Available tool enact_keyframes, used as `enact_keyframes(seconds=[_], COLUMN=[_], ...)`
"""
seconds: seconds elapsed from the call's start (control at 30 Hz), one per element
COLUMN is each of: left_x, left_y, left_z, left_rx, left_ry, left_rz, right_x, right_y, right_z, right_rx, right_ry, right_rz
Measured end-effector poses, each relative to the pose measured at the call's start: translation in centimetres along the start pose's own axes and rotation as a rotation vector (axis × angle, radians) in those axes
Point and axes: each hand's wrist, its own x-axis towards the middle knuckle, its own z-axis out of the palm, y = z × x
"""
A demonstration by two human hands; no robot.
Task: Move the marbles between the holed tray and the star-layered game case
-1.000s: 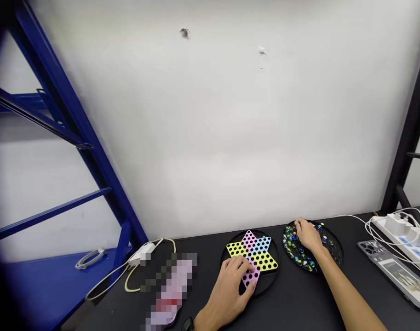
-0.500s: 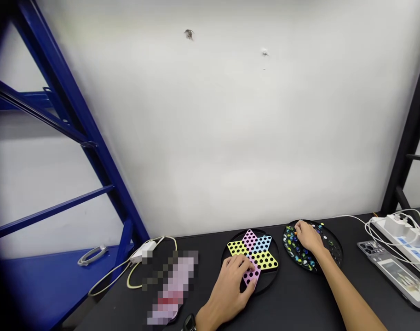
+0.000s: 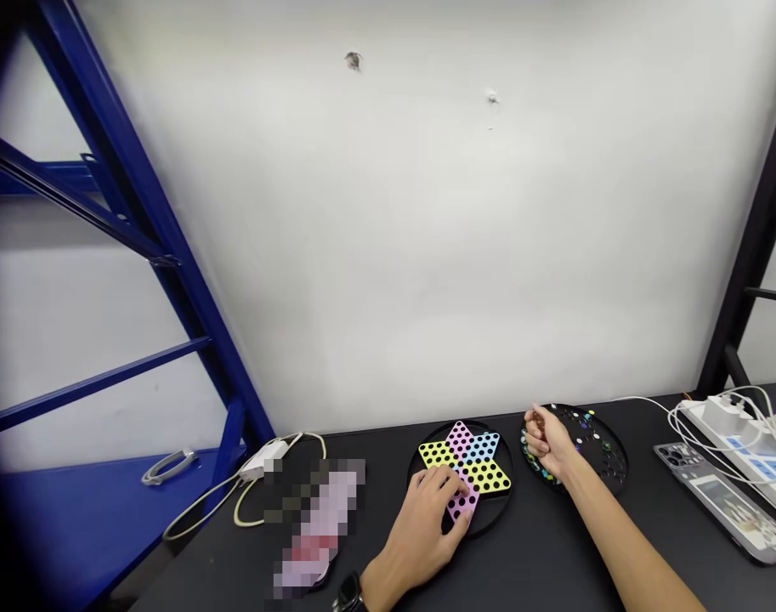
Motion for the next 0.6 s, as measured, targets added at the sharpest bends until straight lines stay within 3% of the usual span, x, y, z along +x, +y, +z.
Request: enact_keyframes(seconds=[0.2,0.37,0.6], left_x=[0.0,0.1,0.1], left_y=[-0.2,-0.3,-0.4], left_z=[0.2,0.4,0.5], left_rx=[-0.01,0.001,-0.015], left_ry=[0.016,0.006,-0.016], left_rz=[0.006,0.001,-0.01], right_x=[-0.3,-0.8,-0.6], right_y=[2.0,3.6,4.5], right_z=[4.2,6.5,6.6], right_rx=[-0.261,-0.841,-0.95], right_ry=[0.115,0.122,0.015], right_rz=[-0.185,-0.548,-0.562])
